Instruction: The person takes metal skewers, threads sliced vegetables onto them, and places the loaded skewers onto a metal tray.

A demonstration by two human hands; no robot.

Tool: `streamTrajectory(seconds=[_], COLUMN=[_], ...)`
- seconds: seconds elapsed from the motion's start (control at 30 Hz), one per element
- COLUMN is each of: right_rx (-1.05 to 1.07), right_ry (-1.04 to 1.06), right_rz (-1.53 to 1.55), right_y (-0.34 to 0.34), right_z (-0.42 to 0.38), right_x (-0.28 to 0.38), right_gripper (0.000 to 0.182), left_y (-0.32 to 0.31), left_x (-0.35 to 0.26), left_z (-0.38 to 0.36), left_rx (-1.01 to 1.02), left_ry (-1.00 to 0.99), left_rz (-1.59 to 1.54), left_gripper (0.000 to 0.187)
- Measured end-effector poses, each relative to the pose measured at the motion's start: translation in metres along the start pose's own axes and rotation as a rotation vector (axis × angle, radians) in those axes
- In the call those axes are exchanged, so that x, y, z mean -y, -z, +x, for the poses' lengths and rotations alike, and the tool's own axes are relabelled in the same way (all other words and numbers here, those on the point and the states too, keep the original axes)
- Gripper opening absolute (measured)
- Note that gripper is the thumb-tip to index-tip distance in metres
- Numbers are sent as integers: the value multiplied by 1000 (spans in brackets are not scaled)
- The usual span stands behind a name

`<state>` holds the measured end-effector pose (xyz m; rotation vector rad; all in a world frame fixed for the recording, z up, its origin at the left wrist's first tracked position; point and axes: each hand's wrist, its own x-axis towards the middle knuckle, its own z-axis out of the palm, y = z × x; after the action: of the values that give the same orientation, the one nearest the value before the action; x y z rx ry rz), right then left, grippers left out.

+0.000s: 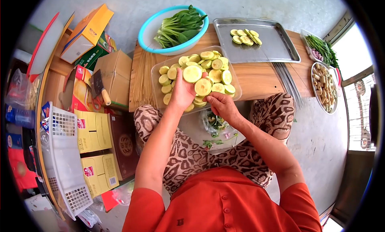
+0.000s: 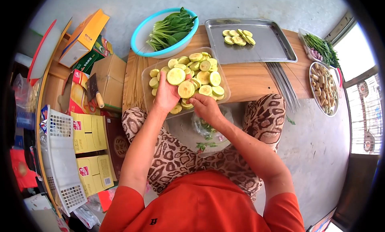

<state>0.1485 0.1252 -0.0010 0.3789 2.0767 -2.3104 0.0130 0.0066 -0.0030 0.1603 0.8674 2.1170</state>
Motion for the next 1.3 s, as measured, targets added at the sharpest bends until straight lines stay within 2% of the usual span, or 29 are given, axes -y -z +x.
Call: streamTrajectory(seconds=[0.23,0.63,0.73,0.87,1.3], right_rx=[45,72,75,86,90], right_ry=[-46,-50,-44,-32,-36], right_rz=[55,77,83,93,88], right_y=[-17,-23,-23,-24,-26], right_z=[1,8,9,9,8], right_x=[8,7,4,2,2], right_gripper=[21,22,22,22,24], left_y=[10,15,12,15,16], left_x=[1,-4,-6,-6,-8], left_z=[5,8,7,8,9], left_rx=[2,-10,-73,-40,-154], left_ry=[-42,-147,-130,-142,-147], left_rz=[-249,-193,-236,-243,-265], left_gripper=[66,65,65,64,67])
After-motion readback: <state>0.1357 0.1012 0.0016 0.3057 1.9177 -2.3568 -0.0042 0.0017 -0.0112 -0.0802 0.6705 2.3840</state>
